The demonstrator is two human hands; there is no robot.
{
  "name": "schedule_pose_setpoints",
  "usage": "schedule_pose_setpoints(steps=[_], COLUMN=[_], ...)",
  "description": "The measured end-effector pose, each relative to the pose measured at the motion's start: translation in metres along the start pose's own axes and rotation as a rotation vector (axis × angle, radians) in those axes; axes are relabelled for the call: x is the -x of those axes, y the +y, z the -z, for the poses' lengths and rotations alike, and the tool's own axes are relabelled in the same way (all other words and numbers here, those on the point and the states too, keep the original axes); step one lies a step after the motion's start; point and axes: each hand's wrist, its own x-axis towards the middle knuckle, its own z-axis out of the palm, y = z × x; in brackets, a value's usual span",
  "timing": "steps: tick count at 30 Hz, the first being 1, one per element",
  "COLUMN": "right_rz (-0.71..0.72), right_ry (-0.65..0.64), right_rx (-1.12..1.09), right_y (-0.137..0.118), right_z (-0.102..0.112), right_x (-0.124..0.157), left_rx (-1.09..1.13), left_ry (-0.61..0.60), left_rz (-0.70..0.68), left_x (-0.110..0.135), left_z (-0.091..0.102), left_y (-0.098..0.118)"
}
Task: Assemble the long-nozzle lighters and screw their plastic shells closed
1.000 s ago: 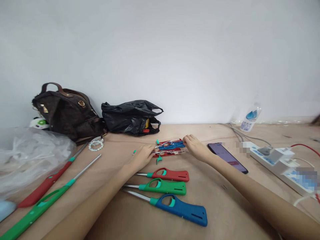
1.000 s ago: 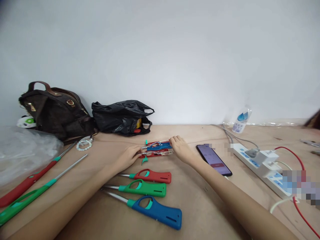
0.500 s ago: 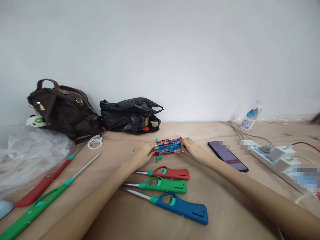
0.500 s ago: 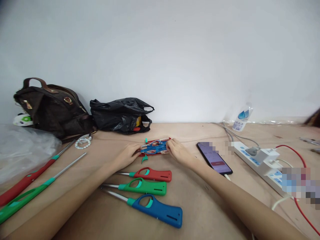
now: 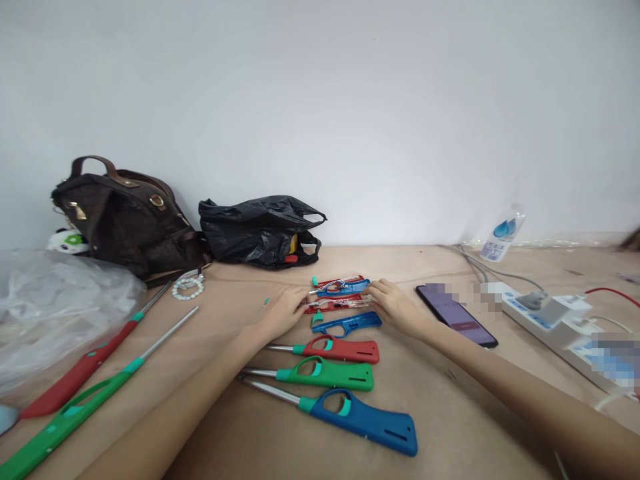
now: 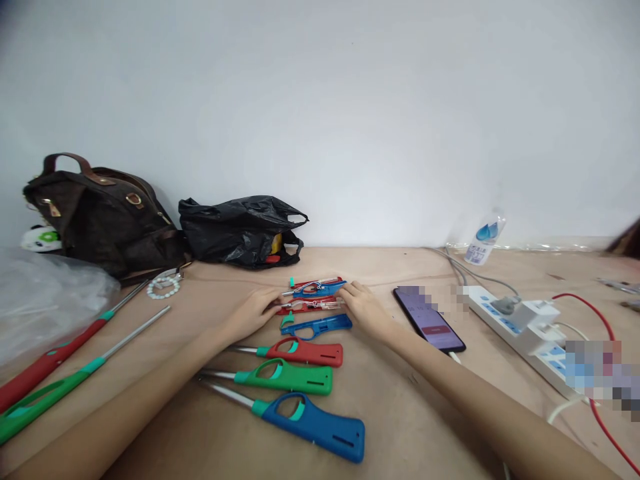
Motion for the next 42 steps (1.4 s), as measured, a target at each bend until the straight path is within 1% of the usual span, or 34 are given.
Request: schedule_pose_setpoints(steps=[4, 10, 13, 22, 28, 31, 34, 37, 42], right_rz=[-0.056, -0.054, -0.032, -0.013, -0.023, -0.015, -0.012, -0.054, -0.152], right_ry=[-0.063, -0.044, -0.058, -0.073, -0.018, -0.017, 0.006, 0.045, 0.066], right_rx=[-0.032, -0.039, -0.042, 0.006, 0.079, 0.078, 0.014, -0.118, -0.432], right_y=[0.003, 0.001, 0.001, -0.007, -0.014, -0.015, -0.012, -0.008, -0.014], right_z=[-0.009, -0.014, -0.015, -0.014, -0.014, -0.012, -0.011, -0.007, 0.015], right_x=[-0.001, -0.002, -0.007, -0.010, -0.007, -0.006, -0.006, -0.005, -0.005], left_rx=[0.007, 0.026, 0.044, 0.094, 0.125, 0.126, 0.128, 0.121, 0.121], left_ry=[-0.009, -0.001, 0.003, 0.011, 0.028, 0.022, 0.033, 0.051, 0.074], left_rz=[0.004, 0.007, 0.011, -0.008, -0.024, -0.020, -0.022, -0.013, 0.023], left_x=[0.000, 0.000, -0.001, -0.003, -0.005, -0.006, -0.007, -0.007, -0.006], left_z=[0.001, 0.001, 0.003, 0.011, 0.019, 0.023, 0.028, 0.033, 0.049], left_y=[0.000, -0.002, 0.000, 0.011, 0.024, 0.031, 0.033, 0.033, 0.035])
